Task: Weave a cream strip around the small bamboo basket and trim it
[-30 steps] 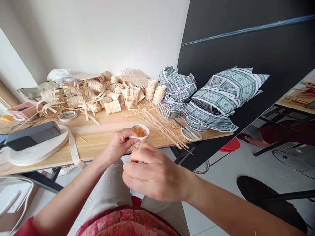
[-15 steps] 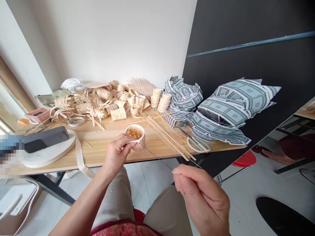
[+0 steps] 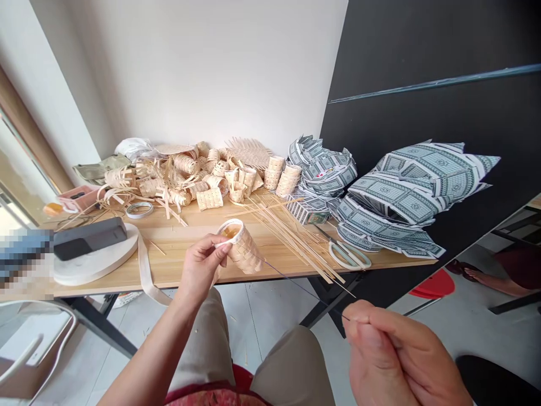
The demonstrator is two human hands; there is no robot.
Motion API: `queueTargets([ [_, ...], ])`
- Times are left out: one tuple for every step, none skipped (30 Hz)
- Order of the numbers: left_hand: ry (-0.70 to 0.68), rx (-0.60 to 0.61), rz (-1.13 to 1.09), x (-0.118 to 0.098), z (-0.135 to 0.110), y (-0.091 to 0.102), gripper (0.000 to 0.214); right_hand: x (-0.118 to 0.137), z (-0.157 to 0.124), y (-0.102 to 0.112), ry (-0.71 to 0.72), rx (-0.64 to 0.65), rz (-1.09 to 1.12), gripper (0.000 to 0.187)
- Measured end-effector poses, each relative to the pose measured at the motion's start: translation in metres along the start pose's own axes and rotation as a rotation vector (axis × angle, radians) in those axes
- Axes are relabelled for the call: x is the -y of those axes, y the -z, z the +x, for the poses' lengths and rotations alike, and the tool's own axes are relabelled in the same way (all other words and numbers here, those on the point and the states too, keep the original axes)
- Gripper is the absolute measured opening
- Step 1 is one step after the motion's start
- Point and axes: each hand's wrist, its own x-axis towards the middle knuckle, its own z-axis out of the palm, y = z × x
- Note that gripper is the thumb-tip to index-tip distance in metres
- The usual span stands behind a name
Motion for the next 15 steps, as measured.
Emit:
queueTargets([
  [0.058, 0.019, -0.062, 0.000, -0.001, -0.001, 0.025, -0.001, 0.001, -0.001, -0.018, -0.023, -0.015, 0.006],
  [0.116, 0.038, -0.114, 0.000, -0.002, -0.001, 0.026, -0.001, 0.003, -0.003, -0.027, -0.025, -0.035, 0.005],
  [0.171, 0.054, -0.155, -0.001, -0.004, -0.002, 0.027, -0.002, 0.004, -0.004, -0.024, -0.010, -0.061, 0.006],
  [0.219, 0.065, -0.185, -0.002, -0.005, -0.003, 0.027, -0.003, 0.006, -0.006, -0.014, 0.014, -0.097, 0.007],
  [0.255, 0.070, -0.207, -0.003, -0.007, -0.003, 0.027, -0.004, 0.008, -0.008, -0.001, 0.044, -0.134, 0.008],
  [0.278, 0.071, -0.226, -0.005, -0.009, -0.004, 0.026, -0.005, 0.010, -0.010, 0.017, 0.076, -0.165, 0.009],
  [0.290, 0.076, -0.242, -0.006, -0.010, -0.005, 0.025, -0.005, 0.011, -0.011, 0.034, 0.108, -0.189, 0.010],
  [0.294, 0.082, -0.256, -0.008, -0.011, -0.005, 0.025, -0.005, 0.012, -0.013, 0.047, 0.138, -0.208, 0.010],
  [0.291, 0.085, -0.270, -0.009, -0.012, -0.006, 0.025, -0.004, 0.013, -0.015, 0.061, 0.165, -0.222, 0.009],
  [0.284, 0.083, -0.285, -0.011, -0.013, -0.007, 0.026, -0.004, 0.014, -0.017, 0.080, 0.194, -0.226, 0.008],
  [0.276, 0.078, -0.296, -0.012, -0.013, -0.009, 0.026, -0.002, 0.015, -0.019, 0.106, 0.228, -0.223, 0.008],
  [0.268, 0.071, -0.306, -0.013, -0.013, -0.010, 0.027, -0.001, 0.016, -0.021, 0.137, 0.260, -0.218, 0.008],
  [0.259, 0.063, -0.311, -0.013, -0.013, -0.012, 0.027, 0.000, 0.018, -0.023, 0.175, 0.284, -0.211, 0.008],
  [0.250, 0.058, -0.313, -0.013, -0.014, -0.014, 0.028, 0.002, 0.019, -0.026, 0.217, 0.305, -0.208, 0.009],
  [0.240, 0.056, -0.311, -0.013, -0.014, -0.016, 0.027, 0.003, 0.021, -0.029, 0.258, 0.319, -0.216, 0.010],
])
